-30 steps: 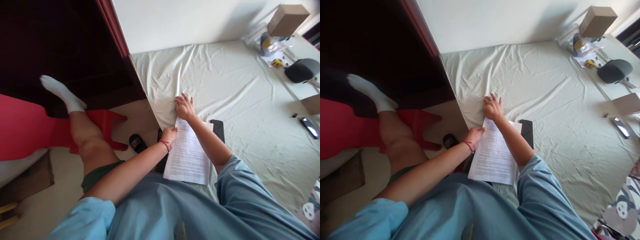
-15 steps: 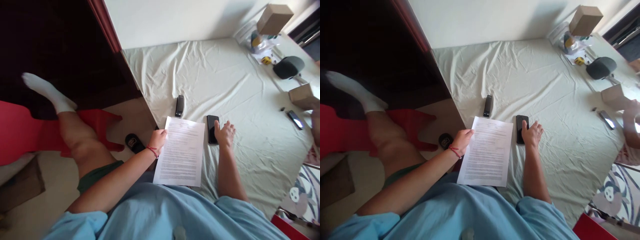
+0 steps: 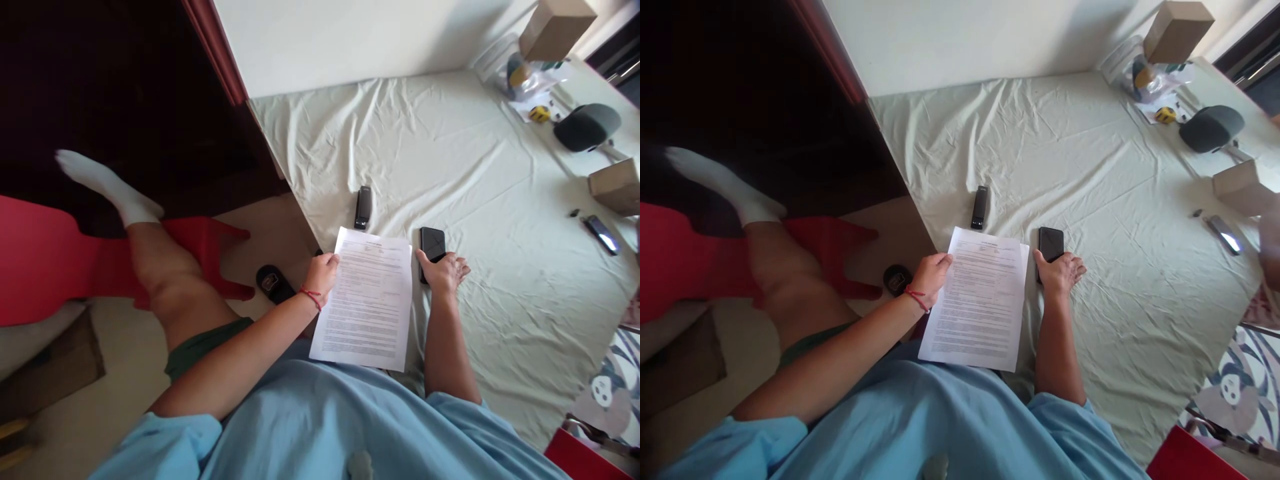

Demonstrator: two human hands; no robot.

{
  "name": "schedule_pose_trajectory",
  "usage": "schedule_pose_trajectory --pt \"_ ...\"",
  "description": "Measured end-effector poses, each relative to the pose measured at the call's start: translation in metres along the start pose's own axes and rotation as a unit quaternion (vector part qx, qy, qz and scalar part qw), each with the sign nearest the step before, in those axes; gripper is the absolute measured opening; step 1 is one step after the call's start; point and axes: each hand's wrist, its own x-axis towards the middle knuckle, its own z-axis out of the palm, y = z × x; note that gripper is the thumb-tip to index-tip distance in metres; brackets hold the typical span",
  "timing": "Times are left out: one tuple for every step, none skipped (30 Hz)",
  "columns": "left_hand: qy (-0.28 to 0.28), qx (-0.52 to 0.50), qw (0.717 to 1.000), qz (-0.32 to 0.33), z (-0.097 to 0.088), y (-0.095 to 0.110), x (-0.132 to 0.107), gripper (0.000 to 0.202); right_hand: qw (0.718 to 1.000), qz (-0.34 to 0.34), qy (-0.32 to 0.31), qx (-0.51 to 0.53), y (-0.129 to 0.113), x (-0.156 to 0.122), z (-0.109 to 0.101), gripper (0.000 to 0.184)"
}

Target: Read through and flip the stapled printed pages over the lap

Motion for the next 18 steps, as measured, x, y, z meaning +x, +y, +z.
schedule_pose_trajectory --pt "0.0 0.0 1.0 0.001 0.0 0.0 0.0 0.033 1.0 -0.001 -0.001 -0.001 0.001 -0.001 0.0 0.093" --pt "0.0 0.003 1.0 0.003 0.0 0.0 0.0 0.033 1.0 -0.003 -0.001 -0.002 0.002 -0.001 0.0 0.092" --pt "0.001 0.005 1.0 0.006 0.001 -0.001 0.0 0.033 1.0 -0.007 0.001 -0.001 0.003 -0.001 0.0 0.09" --pt "0.002 0.008 1.0 0.009 0.001 -0.001 0.001 0.034 1.0 -0.012 0.004 0.001 0.004 0.0 0.0 0.089" --pt "0.002 0.009 1.0 0.009 0.002 -0.001 0.001 0.035 1.0 -0.016 0.005 0.002 0.005 0.002 0.0 0.087" --pt "0.003 0.011 1.0 0.007 0.002 -0.001 0.001 0.035 1.0 -0.018 0.002 0.003 0.006 0.003 0.0 0.086" --pt "0.005 0.012 1.0 0.005 0.003 -0.001 0.001 0.035 1.0 -0.022 -0.003 0.005 0.007 0.005 -0.001 0.085" --pt "0.007 0.012 1.0 0.002 0.003 -0.001 0.001 0.036 1.0 -0.028 -0.006 0.009 0.007 0.006 -0.002 0.084" --pt "0.009 0.013 1.0 -0.002 0.004 0.0 0.001 0.035 0.999 -0.042 0.002 0.02 0.008 0.004 -0.005 0.083" --pt "0.009 0.015 1.0 -0.004 0.004 0.0 0.001 0.035 0.996 -0.07 0.024 0.041 0.008 0.0 -0.009 0.082" --pt "0.01 0.015 1.0 -0.007 0.005 0.001 0.001 0.035 0.989 -0.112 0.06 0.071 0.007 -0.008 -0.014 0.078" --pt "0.011 0.013 1.0 -0.012 0.005 0.002 0.001 0.035 0.973 -0.174 0.106 0.11 0.005 -0.02 -0.021 0.072" --pt "0.01 0.007 1.0 -0.017 0.005 0.003 0.001 0.035 0.944 -0.25 0.149 0.154 0.002 -0.036 -0.029 0.06" --pt "0.01 0.002 1.0 -0.023 0.005 0.004 0.0 0.034 0.906 -0.335 0.168 0.199 -0.003 -0.055 -0.037 0.045" --pt "0.011 -0.003 1.0 -0.029 0.005 0.005 0.0 0.034 0.863 -0.424 0.146 0.233 -0.008 -0.076 -0.044 0.031" --pt "0.011 -0.004 0.999 -0.035 0.005 0.007 -0.001 0.033 0.814 -0.517 0.091 0.247 -0.014 -0.097 -0.05 0.023" --pt "0.01 -0.002 0.999 -0.041 0.004 0.008 -0.001 0.033 0.762 -0.604 0.01 0.236 -0.02 -0.116 -0.054 0.022" --pt "0.01 0.001 0.999 -0.044 0.002 0.009 -0.002 0.033 0.729 -0.651 -0.069 0.199 -0.026 -0.131 -0.056 0.022"
